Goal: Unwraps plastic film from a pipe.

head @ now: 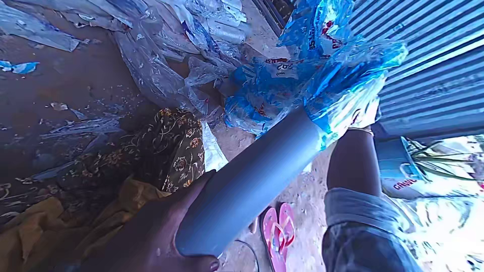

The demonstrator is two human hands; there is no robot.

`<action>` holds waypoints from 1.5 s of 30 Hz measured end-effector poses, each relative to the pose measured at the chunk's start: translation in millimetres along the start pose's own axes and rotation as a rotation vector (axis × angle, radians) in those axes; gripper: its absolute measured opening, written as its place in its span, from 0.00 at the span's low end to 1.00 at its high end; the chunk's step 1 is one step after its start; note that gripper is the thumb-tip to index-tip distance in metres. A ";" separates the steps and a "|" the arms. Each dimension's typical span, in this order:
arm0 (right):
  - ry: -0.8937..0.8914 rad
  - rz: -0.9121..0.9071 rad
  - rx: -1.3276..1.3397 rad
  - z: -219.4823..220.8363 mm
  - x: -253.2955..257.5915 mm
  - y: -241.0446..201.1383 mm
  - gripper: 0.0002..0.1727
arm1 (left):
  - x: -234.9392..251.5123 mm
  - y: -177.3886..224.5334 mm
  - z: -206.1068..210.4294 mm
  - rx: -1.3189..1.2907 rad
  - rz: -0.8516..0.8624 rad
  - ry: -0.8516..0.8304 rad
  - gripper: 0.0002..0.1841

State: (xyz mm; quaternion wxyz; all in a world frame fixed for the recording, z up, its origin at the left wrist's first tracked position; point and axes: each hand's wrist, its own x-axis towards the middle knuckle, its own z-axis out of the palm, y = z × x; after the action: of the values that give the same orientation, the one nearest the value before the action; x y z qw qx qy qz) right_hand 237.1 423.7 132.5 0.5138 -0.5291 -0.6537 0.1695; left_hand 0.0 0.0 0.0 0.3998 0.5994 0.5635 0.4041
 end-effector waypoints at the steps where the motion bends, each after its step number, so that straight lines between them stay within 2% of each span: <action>1: -0.115 -0.041 -0.017 -0.4 -7.4 17.0 0.25 | -3.2 -14.8 0.6 -0.073 -0.019 0.009 0.58; 3: -0.347 -0.047 -0.102 3.6 -7.7 35.2 0.24 | -5.6 -42.4 -12.3 -0.335 -0.144 -0.122 0.56; 6: -0.418 0.173 -0.139 16.4 -22.1 33.6 0.19 | -9.4 -68.4 -30.6 -0.721 -0.464 -0.317 0.52; 7: -0.474 0.238 -0.076 11.2 -30.9 28.1 0.20 | -10.0 -72.9 -32.6 -0.790 -0.589 -0.337 0.46; 9: -0.603 0.278 0.102 -4.5 -37.1 37.2 0.16 | -14.0 -91.4 -26.1 -0.971 -0.712 -0.325 0.28; 11: -0.755 0.301 0.221 -27.6 -34.3 52.8 0.15 | -15.2 -124.3 -8.4 -0.972 -0.712 -0.240 0.14; 12: -0.805 0.293 0.249 -41.2 -34.4 62.6 0.14 | -15.7 -161.3 7.6 -0.977 -0.625 -0.200 0.13; 13: -0.841 0.284 0.234 -49.6 -31.3 70.6 0.17 | -15.2 -211.2 24.3 -1.002 -0.469 -0.203 0.16; 14: -0.857 0.277 0.216 -56.5 -26.9 77.8 0.29 | -11.9 -240.7 35.7 -0.957 -0.390 -0.164 0.19; 15: -0.857 0.252 0.194 -63.8 -22.9 86.3 0.41 | -9.1 -243.8 36.6 -0.899 -0.403 -0.144 0.19; 16: -0.860 0.203 0.173 -70.6 -21.2 93.2 0.52 | -6.8 -223.6 28.2 -0.832 -0.459 -0.118 0.15; 17: -0.869 0.147 0.181 -77.0 -22.9 98.6 0.58 | -6.5 -194.5 14.3 -0.796 -0.545 -0.200 0.13; 18: -0.878 0.097 0.236 -81.4 -27.6 103.4 0.62 | -4.3 -155.1 2.2 -0.735 -0.644 -0.209 0.10; 19: -0.860 0.072 0.307 -83.1 -34.9 108.8 0.63 | -2.2 -130.1 -6.5 -0.647 -0.660 -0.232 0.10; 20: -0.829 0.055 0.370 -84.3 -42.6 116.1 0.64 | -1.5 -121.2 -13.3 -0.522 -0.560 -0.251 0.13; 22: -0.683 0.036 0.534 -83.5 -58.8 132.6 0.54 | 1.0 -121.4 -25.8 -0.187 -0.238 -0.133 0.23; 24: -0.397 0.114 0.675 -84.1 -67.3 140.5 0.44 | 6.7 -113.7 -32.3 0.097 -0.031 0.015 0.28; 25: -0.215 0.211 0.756 -88.0 -63.1 140.1 0.44 | 10.2 -105.3 -29.0 0.217 0.021 0.080 0.30; 27: 0.169 0.383 0.807 -97.5 -53.7 138.2 0.41 | 17.5 -75.8 -16.1 0.389 -0.009 0.077 0.39; 29: 0.399 0.450 0.708 -101.1 -65.9 128.4 0.31 | 29.4 -44.3 2.6 0.564 -0.112 -0.050 0.48; 31: 0.422 0.482 0.566 -77.9 -102.7 103.9 0.17 | 54.6 -25.3 17.6 0.654 -0.241 -0.214 0.57; 32: 0.329 0.503 0.511 -58.9 -132.6 90.8 0.16 | 69.5 -22.4 24.4 0.689 -0.284 -0.271 0.59; 34: 0.164 0.607 0.446 -14.1 -197.2 74.6 0.22 | 98.7 -23.6 38.7 0.709 -0.357 -0.331 0.64; 36: 0.078 0.776 0.387 29.5 -249.0 71.7 0.23 | 120.9 -29.9 49.7 0.684 -0.423 -0.317 0.68; 39: 0.110 0.988 0.460 76.6 -282.9 85.1 0.37 | 127.8 -35.2 56.9 0.672 -0.447 -0.302 0.71; 41: 0.175 0.968 0.460 98.0 -282.4 95.4 0.40 | 124.3 -37.8 54.9 0.670 -0.438 -0.292 0.71; 45: 0.330 0.589 0.191 110.6 -258.0 90.0 0.26 | 123.3 -45.2 41.7 0.542 -0.423 -0.254 0.65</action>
State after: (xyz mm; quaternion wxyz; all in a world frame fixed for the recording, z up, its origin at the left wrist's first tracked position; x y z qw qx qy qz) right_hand 166.9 270.4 -109.3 0.5886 -0.6649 -0.3624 0.2831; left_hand 27.7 124.1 -52.8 0.3681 0.5992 0.7074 0.0709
